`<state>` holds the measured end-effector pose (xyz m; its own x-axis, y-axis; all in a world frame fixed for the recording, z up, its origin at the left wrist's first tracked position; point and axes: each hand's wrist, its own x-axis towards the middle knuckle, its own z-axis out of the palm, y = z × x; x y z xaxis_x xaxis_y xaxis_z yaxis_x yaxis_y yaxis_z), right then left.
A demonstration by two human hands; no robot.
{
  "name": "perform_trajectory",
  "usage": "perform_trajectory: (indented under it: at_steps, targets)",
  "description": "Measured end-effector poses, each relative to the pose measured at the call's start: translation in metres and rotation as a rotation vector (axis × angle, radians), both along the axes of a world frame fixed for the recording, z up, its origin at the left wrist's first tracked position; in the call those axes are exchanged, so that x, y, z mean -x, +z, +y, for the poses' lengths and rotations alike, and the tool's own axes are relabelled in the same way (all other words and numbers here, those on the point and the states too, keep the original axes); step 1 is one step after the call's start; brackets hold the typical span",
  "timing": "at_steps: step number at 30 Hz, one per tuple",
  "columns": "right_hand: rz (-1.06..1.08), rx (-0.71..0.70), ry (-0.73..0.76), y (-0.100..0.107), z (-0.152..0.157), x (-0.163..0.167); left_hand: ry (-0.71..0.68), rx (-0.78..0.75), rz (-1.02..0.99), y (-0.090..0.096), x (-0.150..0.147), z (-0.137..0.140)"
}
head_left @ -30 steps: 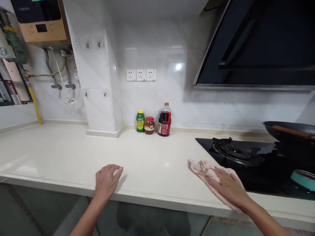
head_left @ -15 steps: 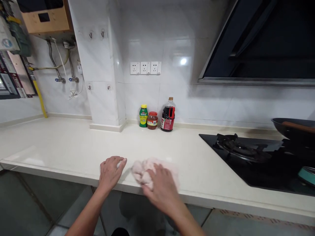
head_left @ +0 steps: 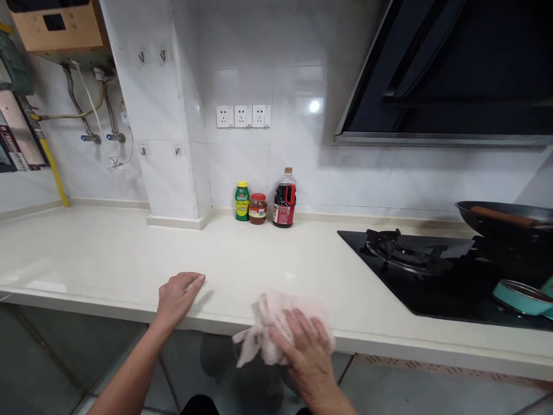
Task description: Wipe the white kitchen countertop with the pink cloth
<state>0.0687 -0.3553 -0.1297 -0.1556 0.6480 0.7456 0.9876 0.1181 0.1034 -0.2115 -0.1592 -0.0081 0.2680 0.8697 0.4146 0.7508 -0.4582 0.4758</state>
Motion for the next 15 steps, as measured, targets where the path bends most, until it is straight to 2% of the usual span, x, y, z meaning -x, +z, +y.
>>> perform_trajectory:
  at_steps: [6, 9, 12, 15]
  targets:
    - [-0.001, -0.012, -0.286, -0.01, -0.095, -0.145, -0.053, -0.051, 0.042, 0.0, -0.002, -0.004]
    - [0.013, -0.05, -0.337, -0.009, -0.126, -0.195, -0.077, -0.054, 0.042, -0.003, -0.002, -0.003]
    - [0.041, -0.051, -0.368, -0.008, -0.134, -0.213, -0.075, -0.054, 0.036, -0.005, -0.004, -0.004]
    - [-0.018, 0.012, -0.344, -0.007, -0.118, -0.195, -0.06, -0.056, 0.043, -0.004, -0.007, -0.006]
